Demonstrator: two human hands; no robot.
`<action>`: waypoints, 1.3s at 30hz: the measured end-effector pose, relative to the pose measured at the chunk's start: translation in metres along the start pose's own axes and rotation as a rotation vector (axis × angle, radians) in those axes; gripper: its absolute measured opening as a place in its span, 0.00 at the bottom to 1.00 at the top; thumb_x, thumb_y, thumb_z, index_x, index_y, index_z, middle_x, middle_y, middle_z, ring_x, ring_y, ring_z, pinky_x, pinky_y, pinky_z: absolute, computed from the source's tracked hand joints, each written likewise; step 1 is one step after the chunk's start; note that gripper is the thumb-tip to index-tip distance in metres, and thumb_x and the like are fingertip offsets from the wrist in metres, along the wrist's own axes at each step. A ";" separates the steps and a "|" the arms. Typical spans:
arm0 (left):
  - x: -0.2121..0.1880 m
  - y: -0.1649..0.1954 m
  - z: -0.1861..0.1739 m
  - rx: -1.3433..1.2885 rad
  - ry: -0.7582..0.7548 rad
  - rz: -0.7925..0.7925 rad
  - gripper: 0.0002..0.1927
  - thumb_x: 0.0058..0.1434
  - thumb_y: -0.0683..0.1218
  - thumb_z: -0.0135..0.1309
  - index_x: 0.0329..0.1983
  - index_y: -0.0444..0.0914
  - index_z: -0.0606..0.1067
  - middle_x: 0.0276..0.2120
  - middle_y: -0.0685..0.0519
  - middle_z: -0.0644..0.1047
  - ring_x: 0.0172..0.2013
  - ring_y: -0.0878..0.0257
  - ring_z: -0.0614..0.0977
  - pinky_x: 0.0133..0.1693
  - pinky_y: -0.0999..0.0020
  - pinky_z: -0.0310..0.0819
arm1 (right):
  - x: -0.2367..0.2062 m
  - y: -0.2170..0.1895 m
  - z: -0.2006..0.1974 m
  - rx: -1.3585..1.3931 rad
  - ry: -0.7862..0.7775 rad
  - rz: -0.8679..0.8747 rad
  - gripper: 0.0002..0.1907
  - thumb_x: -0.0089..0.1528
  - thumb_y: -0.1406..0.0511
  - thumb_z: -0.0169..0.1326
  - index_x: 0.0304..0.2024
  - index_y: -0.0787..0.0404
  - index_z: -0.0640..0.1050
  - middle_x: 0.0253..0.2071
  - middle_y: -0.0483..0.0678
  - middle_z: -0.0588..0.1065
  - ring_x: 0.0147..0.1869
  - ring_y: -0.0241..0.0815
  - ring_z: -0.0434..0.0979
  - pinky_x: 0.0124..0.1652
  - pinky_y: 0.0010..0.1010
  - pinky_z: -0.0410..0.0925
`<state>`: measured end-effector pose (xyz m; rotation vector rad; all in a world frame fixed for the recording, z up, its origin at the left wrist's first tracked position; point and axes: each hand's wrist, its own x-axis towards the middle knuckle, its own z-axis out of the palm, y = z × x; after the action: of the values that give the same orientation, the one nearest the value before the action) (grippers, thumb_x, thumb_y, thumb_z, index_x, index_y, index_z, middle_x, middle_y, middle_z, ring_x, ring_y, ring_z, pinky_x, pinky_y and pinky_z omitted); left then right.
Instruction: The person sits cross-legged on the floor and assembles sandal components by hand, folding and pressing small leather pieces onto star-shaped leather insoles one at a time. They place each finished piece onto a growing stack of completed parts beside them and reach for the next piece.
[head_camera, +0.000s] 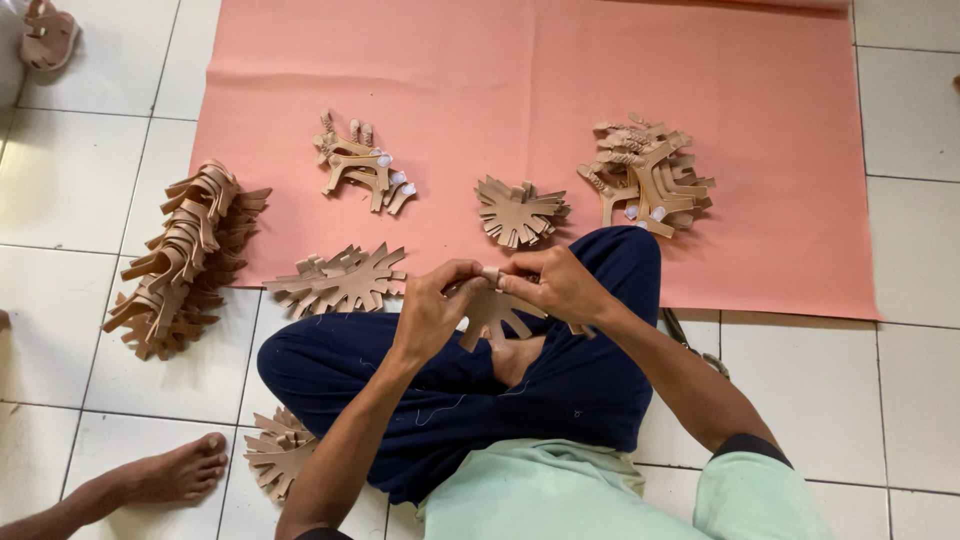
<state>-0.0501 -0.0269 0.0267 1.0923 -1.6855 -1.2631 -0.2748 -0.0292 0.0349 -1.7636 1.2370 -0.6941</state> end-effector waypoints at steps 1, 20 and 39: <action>-0.001 0.001 0.000 0.056 -0.005 -0.035 0.11 0.65 0.42 0.59 0.48 0.31 0.80 0.36 0.48 0.85 0.36 0.65 0.86 0.40 0.71 0.82 | -0.001 -0.001 0.001 -0.039 -0.001 -0.021 0.10 0.62 0.62 0.58 0.39 0.63 0.83 0.26 0.48 0.80 0.27 0.33 0.77 0.29 0.28 0.69; 0.001 -0.005 -0.016 0.276 -0.237 0.077 0.11 0.62 0.40 0.60 0.46 0.30 0.77 0.38 0.42 0.84 0.39 0.52 0.88 0.41 0.64 0.82 | -0.009 0.018 0.022 -0.142 -0.196 -0.155 0.16 0.65 0.63 0.57 0.48 0.64 0.67 0.41 0.56 0.81 0.46 0.54 0.84 0.41 0.38 0.76; -0.008 -0.004 -0.005 0.219 -0.101 0.142 0.15 0.61 0.41 0.61 0.51 0.32 0.79 0.39 0.44 0.85 0.39 0.56 0.89 0.40 0.68 0.83 | -0.012 0.014 0.014 -0.129 -0.188 -0.105 0.11 0.67 0.67 0.55 0.47 0.65 0.68 0.39 0.55 0.81 0.43 0.52 0.85 0.39 0.36 0.75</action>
<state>-0.0419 -0.0211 0.0238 1.0270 -1.9783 -1.0790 -0.2736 -0.0157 0.0163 -1.9635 1.0887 -0.5036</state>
